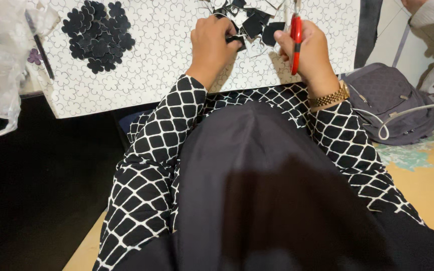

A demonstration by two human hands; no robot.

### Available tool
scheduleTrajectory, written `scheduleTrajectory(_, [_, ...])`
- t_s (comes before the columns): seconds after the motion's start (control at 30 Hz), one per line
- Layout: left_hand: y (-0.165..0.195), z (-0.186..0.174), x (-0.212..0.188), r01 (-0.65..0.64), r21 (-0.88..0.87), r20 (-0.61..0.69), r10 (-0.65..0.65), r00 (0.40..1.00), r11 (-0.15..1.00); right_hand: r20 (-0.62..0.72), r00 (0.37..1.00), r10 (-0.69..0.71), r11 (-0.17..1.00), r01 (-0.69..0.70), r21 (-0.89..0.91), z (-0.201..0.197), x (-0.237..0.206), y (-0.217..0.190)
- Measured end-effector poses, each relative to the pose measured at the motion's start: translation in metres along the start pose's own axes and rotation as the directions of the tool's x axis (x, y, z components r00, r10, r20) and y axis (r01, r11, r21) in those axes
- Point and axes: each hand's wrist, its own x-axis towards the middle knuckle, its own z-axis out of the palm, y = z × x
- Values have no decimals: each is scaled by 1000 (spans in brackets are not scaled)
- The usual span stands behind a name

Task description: The person sits on the floor holding small pre-cut flower-shaped pieces and trims their edges with red-handled scissors, working on one piece at a time on their lap. Cut scraps accumulate on the pattern board in front of them as they refine each shape.

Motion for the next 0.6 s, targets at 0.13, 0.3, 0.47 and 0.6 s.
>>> scheduleTrajectory(0.13, [-7,-7,5,225,-264,226,-167,960,938,127,992,6,948,-46,314,-5,3,-10])
scheduleTrajectory(0.3, [-7,-16,10,406,-729,375,-175,911,551,168,981,-93,972,53,229,5,14,-11])
scheduleTrajectory(0.47, [-2,-12,6,368,-793,345,-141,928,485,164,960,-228,948,181,263,23,17,-3])
scheduleTrajectory(0.6, [-3,-15,-3,166,-593,98,-133,986,788,93,953,-288,945,267,191,21,10,6])
